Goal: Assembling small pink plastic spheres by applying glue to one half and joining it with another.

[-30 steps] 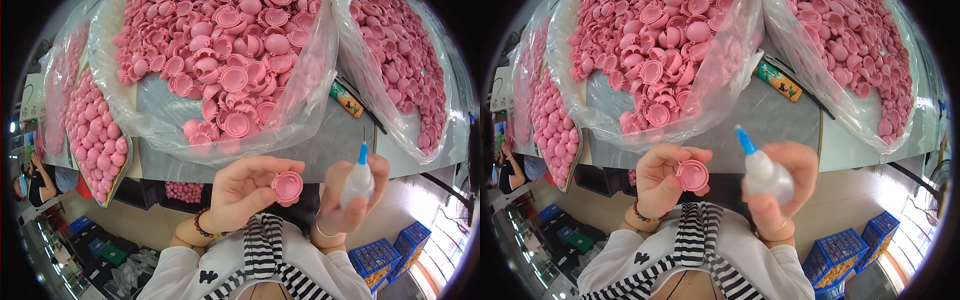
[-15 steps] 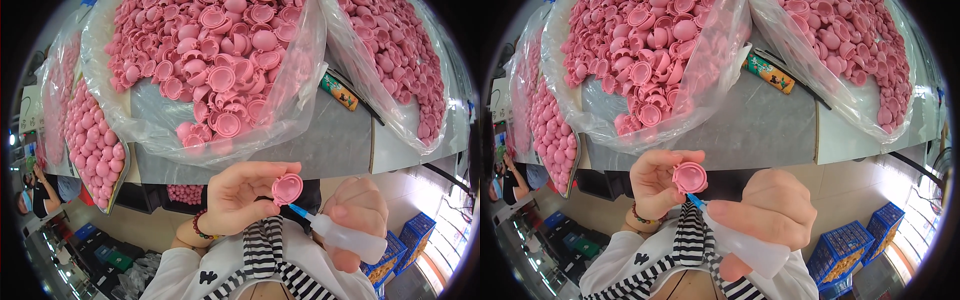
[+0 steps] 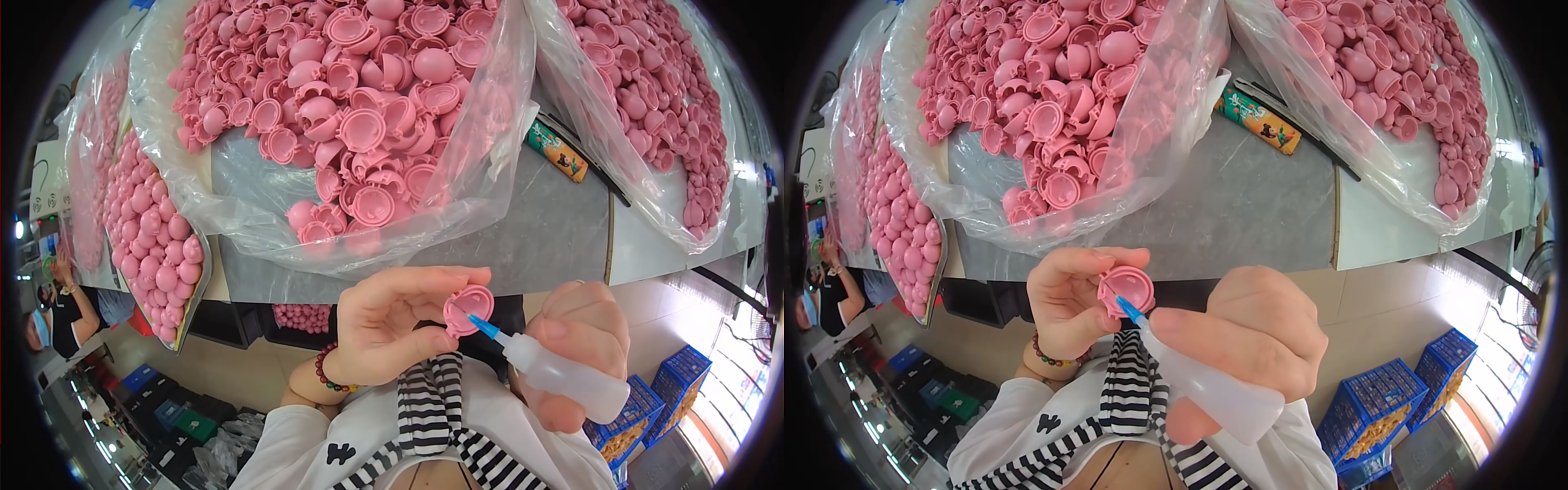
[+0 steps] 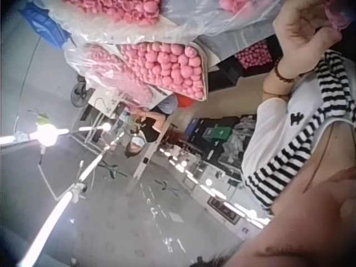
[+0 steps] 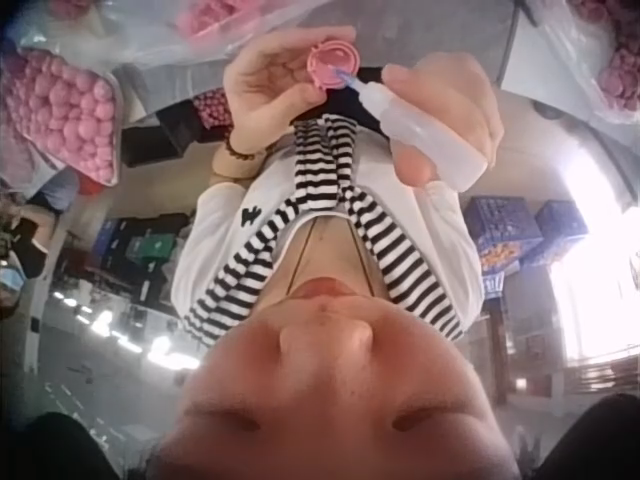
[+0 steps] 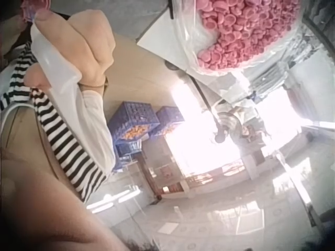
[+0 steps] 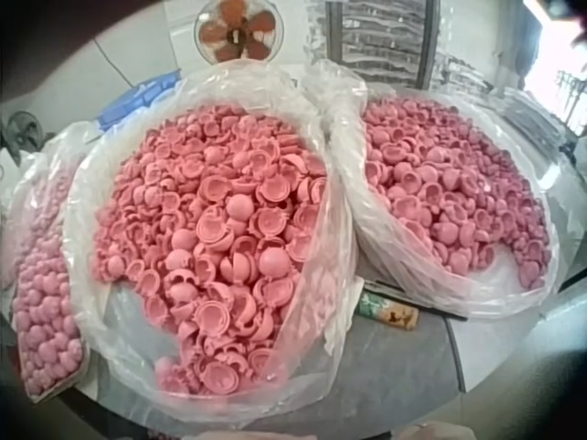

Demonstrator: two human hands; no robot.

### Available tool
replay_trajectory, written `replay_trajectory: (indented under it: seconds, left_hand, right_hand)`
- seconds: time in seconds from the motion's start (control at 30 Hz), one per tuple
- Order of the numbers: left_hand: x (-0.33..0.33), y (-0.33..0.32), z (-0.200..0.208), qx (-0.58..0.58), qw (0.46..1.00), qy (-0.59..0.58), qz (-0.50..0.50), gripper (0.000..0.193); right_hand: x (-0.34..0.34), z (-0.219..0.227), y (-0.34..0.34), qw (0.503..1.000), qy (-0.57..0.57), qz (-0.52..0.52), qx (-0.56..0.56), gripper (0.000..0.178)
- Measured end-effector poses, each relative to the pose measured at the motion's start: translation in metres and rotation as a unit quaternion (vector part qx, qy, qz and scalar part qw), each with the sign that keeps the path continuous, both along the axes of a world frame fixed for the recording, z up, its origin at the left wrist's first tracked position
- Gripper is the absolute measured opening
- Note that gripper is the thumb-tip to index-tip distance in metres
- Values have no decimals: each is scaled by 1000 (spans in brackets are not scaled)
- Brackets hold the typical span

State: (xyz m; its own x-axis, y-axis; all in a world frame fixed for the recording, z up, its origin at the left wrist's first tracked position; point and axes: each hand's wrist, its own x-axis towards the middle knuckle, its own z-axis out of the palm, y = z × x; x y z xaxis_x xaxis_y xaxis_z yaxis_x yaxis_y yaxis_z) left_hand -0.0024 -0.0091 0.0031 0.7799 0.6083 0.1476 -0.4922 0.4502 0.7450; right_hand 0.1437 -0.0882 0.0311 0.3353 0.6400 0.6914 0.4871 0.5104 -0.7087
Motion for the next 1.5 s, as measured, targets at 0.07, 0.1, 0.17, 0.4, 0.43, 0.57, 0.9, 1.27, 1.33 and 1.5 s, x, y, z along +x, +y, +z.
replay_trajectory:
  seconds: [0.07,0.1,0.17,0.4,0.43,0.57,0.9,1.27,1.33,1.5]
  left_hand:
    - [1,1,0,-17,1000,-11,-10,44]
    - [1,1,1,-18,1000,-12,-12,44]
    - [1,2,2,5,1000,0,0,45]
    - [0,0,8,105,987,84,85,40]
    - [0,0,8,178,969,120,119,40]
    - [2,1,12,321,912,173,190,40]
    - [0,1,-11,-169,965,-168,-108,39]
    - [5,-1,-14,-322,888,-262,-198,43]
    - [6,-1,-14,-293,904,-248,-187,43]
    - [7,2,-7,-264,928,-197,-173,33]
  right_hand:
    - [-1,2,0,997,50,-56,33,56]
    - [0,3,0,997,49,-57,33,56]
    - [3,2,1,999,0,-16,40,64]
    - [0,-3,2,999,-19,-28,4,66]
    - [0,-4,1,999,-20,-27,4,66]
    - [1,-6,0,999,19,-18,46,65]
    - [41,-22,28,960,66,-168,-215,29]
    - [169,-3,-34,738,-305,-423,-428,26]
    - [175,-9,-37,749,-258,-405,-456,28]
    - [167,-9,-29,775,-303,-441,-336,32]
